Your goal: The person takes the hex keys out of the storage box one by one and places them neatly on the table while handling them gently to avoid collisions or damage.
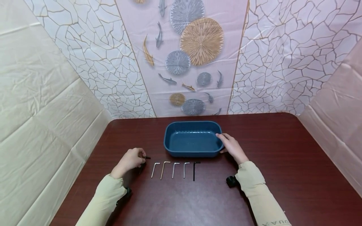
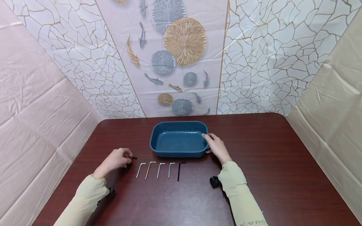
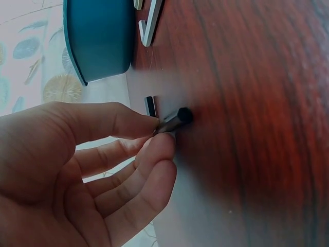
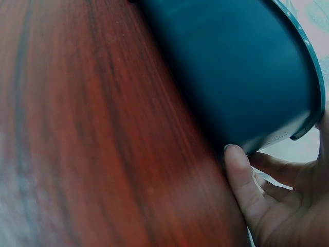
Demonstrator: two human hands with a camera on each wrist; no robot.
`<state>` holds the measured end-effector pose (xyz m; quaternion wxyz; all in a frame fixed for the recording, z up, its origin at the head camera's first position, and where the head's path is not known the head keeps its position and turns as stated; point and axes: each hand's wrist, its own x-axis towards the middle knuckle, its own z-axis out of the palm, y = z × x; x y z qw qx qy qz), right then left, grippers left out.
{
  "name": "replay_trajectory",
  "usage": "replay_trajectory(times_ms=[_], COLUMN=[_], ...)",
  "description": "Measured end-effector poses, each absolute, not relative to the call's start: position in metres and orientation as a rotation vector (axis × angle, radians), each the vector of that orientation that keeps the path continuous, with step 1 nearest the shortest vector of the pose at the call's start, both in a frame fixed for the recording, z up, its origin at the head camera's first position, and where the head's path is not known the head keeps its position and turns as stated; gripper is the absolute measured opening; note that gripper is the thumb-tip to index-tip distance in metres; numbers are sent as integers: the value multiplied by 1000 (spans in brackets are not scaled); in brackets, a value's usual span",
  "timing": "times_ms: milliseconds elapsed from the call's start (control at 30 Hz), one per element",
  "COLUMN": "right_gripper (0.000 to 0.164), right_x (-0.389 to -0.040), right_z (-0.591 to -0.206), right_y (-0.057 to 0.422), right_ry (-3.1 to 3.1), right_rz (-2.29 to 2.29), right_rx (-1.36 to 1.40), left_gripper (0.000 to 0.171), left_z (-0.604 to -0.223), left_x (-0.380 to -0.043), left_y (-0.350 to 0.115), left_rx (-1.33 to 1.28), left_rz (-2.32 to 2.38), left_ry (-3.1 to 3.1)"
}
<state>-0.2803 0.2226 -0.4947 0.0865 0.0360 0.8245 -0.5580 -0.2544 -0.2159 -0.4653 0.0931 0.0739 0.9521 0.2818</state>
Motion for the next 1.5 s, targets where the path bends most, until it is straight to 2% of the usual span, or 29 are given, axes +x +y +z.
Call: replay_trajectory(times_ms=[533,767,867,1500], right_gripper=[79,98,101,88], right_x=[-282,-281,-281,-280], right_z=[-494,-494,-495,-494], right_y=[222,225,226,231], right_ry=[2455,2451,2450,2457], right_rz=[-1648,-1650,-1652,-1674], right_rx=[117,128,126,102], left_gripper=[11,10,9,4], left_z=[-465,-467,-468,-466], left_x=[-251,-256,-257,-256], left_y=[-215,-215,-215,-214], left_rx=[197,221,219,246], left_rz=[861,847,855,832], left_ry=[2824,2826,2822,2881])
